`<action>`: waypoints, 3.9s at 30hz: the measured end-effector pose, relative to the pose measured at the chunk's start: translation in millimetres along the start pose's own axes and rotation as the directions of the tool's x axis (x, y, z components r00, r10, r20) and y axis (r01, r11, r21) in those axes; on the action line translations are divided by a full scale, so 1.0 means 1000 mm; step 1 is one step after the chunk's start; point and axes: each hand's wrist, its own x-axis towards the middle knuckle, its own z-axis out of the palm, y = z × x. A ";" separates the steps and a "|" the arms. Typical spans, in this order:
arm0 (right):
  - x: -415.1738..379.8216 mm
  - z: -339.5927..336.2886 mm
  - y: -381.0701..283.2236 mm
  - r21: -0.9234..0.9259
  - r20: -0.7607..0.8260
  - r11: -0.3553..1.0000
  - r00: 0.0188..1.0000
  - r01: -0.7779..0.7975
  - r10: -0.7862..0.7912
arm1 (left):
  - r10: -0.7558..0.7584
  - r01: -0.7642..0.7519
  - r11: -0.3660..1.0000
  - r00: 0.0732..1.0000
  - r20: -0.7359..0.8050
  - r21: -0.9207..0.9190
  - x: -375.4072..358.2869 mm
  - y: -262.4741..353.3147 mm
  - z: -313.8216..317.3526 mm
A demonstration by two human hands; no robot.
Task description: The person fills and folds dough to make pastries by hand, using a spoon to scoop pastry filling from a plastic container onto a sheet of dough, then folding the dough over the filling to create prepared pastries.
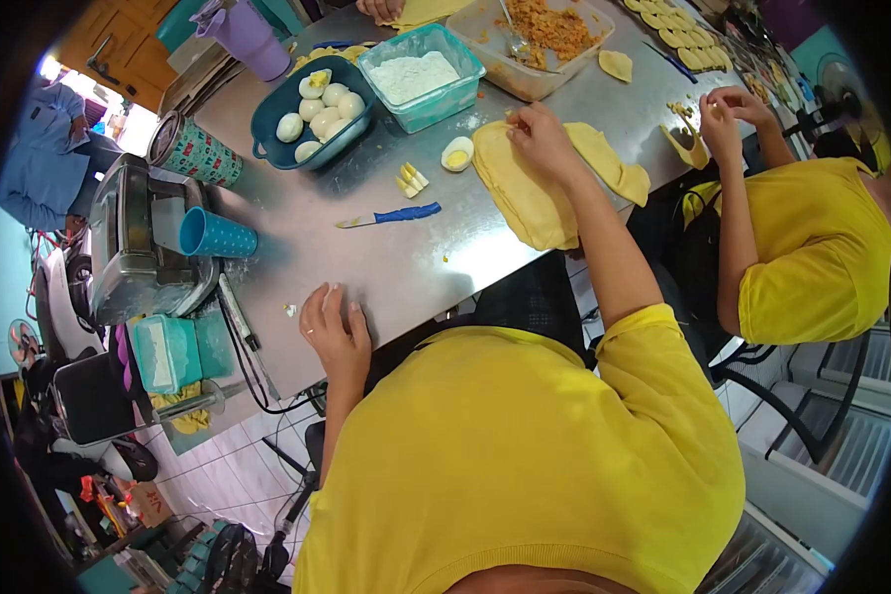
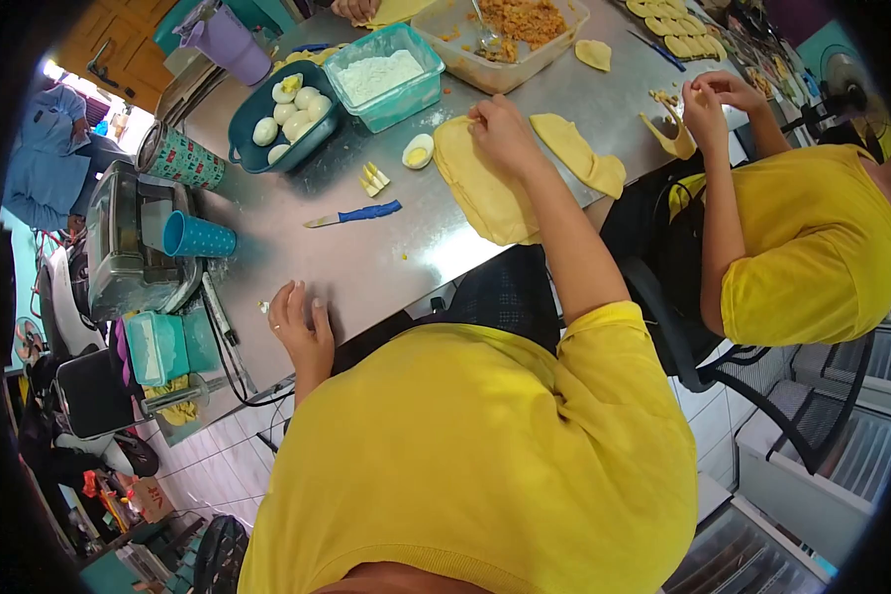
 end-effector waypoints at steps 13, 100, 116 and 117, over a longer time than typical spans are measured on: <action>-0.004 -0.016 0.007 0.228 0.153 0.953 0.974 -0.201 0.169 | -0.066 0.067 0.997 0.997 0.034 -0.036 -0.001 0.000 0.004; -0.087 0.070 -0.105 0.276 0.082 0.898 0.922 0.343 -0.377 | 0.006 -0.025 0.998 0.940 0.342 0.051 0.026 -0.002 0.008; -0.072 0.125 -0.133 -0.135 0.152 0.796 0.806 0.590 -0.572 | -0.020 0.029 0.999 0.960 0.281 -0.028 0.070 0.003 0.038; -0.070 0.122 -0.136 -0.131 0.161 0.795 0.804 0.592 -0.573 | -0.026 0.036 0.999 0.949 0.313 -0.026 0.074 0.002 0.035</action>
